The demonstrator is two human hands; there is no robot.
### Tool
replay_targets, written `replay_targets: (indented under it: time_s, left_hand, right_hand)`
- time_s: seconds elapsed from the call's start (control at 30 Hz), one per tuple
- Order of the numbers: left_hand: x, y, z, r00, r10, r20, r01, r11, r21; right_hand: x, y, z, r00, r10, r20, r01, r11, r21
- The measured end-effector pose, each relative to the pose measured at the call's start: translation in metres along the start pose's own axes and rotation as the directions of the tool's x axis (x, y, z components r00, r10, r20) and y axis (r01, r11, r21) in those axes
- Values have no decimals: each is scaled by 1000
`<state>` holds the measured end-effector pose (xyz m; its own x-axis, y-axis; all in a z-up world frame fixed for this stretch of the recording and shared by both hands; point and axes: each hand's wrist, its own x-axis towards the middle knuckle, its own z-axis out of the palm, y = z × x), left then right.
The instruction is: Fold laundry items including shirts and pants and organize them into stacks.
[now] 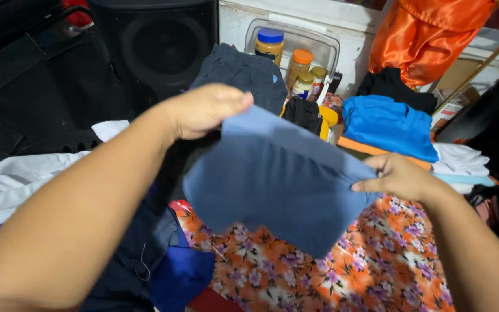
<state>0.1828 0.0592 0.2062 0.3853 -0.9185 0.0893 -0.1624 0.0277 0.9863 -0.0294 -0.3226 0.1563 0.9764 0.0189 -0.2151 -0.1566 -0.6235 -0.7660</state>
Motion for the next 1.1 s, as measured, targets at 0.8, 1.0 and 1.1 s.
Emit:
replay_targets:
  time_s: [0.8,1.0,1.1]
  left_hand:
    - [-1,-9,27,983,-26,-180,121,836,536]
    - [-18,54,125,613,623,486,-769,329,549]
    - [-15,72,169,772,430,467,-634,556,537]
  right_hand:
    - [-11,22,-44,748,-244,-618,564,724,396]
    - [31,24,-24,710,-290,-642,426,903,63]
    - [47,6,2,788,-253,-562,441,868,228]
